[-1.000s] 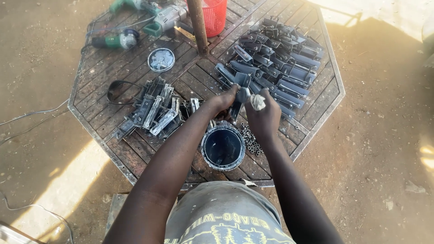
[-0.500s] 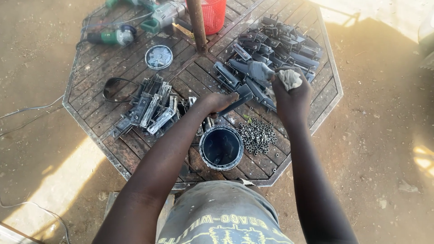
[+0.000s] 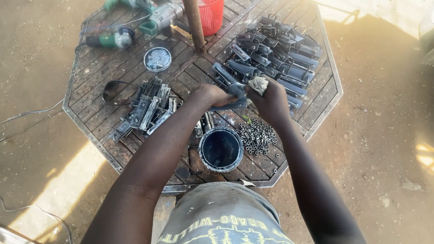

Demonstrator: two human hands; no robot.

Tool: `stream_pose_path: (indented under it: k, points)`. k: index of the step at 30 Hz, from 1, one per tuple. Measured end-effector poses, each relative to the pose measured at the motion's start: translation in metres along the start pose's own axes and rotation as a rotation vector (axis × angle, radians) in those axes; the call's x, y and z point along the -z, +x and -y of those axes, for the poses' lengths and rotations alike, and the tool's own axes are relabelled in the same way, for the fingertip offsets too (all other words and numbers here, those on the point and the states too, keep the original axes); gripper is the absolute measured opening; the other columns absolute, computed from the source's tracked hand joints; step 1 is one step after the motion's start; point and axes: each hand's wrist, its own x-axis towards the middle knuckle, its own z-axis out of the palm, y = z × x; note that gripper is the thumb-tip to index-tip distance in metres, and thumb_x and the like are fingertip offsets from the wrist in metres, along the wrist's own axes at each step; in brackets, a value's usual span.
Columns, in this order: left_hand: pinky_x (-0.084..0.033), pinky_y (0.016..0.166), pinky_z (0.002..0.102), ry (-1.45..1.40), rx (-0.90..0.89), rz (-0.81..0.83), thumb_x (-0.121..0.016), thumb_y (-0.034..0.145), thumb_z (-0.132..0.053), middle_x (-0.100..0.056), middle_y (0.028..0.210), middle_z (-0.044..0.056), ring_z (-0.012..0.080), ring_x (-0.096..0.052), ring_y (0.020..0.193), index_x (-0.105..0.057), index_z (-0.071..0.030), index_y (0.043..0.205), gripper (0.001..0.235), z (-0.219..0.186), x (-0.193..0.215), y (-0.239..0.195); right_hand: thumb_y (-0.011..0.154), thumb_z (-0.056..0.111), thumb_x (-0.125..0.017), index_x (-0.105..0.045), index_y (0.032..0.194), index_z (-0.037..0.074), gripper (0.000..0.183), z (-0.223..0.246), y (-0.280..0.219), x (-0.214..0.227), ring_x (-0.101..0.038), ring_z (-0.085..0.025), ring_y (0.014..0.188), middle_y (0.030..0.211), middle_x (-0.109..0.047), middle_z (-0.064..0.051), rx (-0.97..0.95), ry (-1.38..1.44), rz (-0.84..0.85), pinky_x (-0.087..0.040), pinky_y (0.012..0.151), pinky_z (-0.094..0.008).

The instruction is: Painting small metal fabrication parts using a brush and a bucket of paint

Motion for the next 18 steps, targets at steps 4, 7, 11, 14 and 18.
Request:
stream_pose_path:
  k: [4,7,11,14,18]
  points:
    - [-0.051,0.076,0.048,0.079,-0.031,0.031,-0.030,0.078,-0.103,-0.068,0.072,0.010,0.0221,-0.069,0.058,-0.078,-0.016,0.091,0.101,0.004,0.016,-0.023,0.091,0.006,-0.074,-0.071,0.102,0.001,0.012,0.011,-0.002,0.022,-0.068,-0.045,0.079,0.084,-0.066,-0.023,0.025,-0.112,0.015,-0.049,0.071,-0.048]
    - [-0.053,0.080,0.047,0.057,-0.007,0.037,-0.028,0.075,-0.105,-0.069,0.076,0.012,0.0257,-0.072,0.062,-0.078,-0.015,0.091,0.104,0.005,0.012,-0.009,0.094,0.004,-0.071,-0.071,0.101,0.002,0.007,0.010,-0.003,0.026,-0.069,-0.035,0.079,0.084,-0.066,-0.017,0.042,-0.113,-0.040,-0.049,0.071,-0.042]
    - [-0.051,0.074,0.049,0.108,-0.043,0.075,-0.022,0.077,-0.105,-0.069,0.082,0.016,0.0307,-0.072,0.072,-0.078,-0.013,0.102,0.111,0.001,0.013,-0.004,0.090,0.009,-0.075,-0.070,0.100,0.002,0.013,0.003,-0.011,0.012,-0.067,-0.040,0.078,0.084,-0.067,-0.021,0.009,-0.069,-0.055,-0.050,0.071,-0.047]
    - [-0.051,0.072,0.050,0.077,-0.050,0.079,-0.024,0.081,-0.102,-0.069,0.088,0.020,0.0321,-0.072,0.075,-0.078,-0.011,0.109,0.110,0.001,0.018,-0.010,0.091,0.011,-0.076,-0.068,0.098,0.000,0.016,0.015,-0.019,0.018,-0.067,-0.045,0.076,0.081,-0.066,-0.022,-0.013,-0.137,-0.083,-0.049,0.070,-0.050]
    - [-0.053,0.071,0.049,0.033,-0.019,0.065,-0.030,0.080,-0.101,-0.069,0.089,0.021,0.0332,-0.072,0.077,-0.079,-0.011,0.108,0.107,0.004,0.015,0.005,0.099,0.013,-0.071,-0.068,0.100,0.006,0.008,0.006,-0.017,0.030,-0.066,-0.028,0.078,0.083,-0.068,-0.013,-0.034,-0.086,-0.174,-0.048,0.073,-0.040]
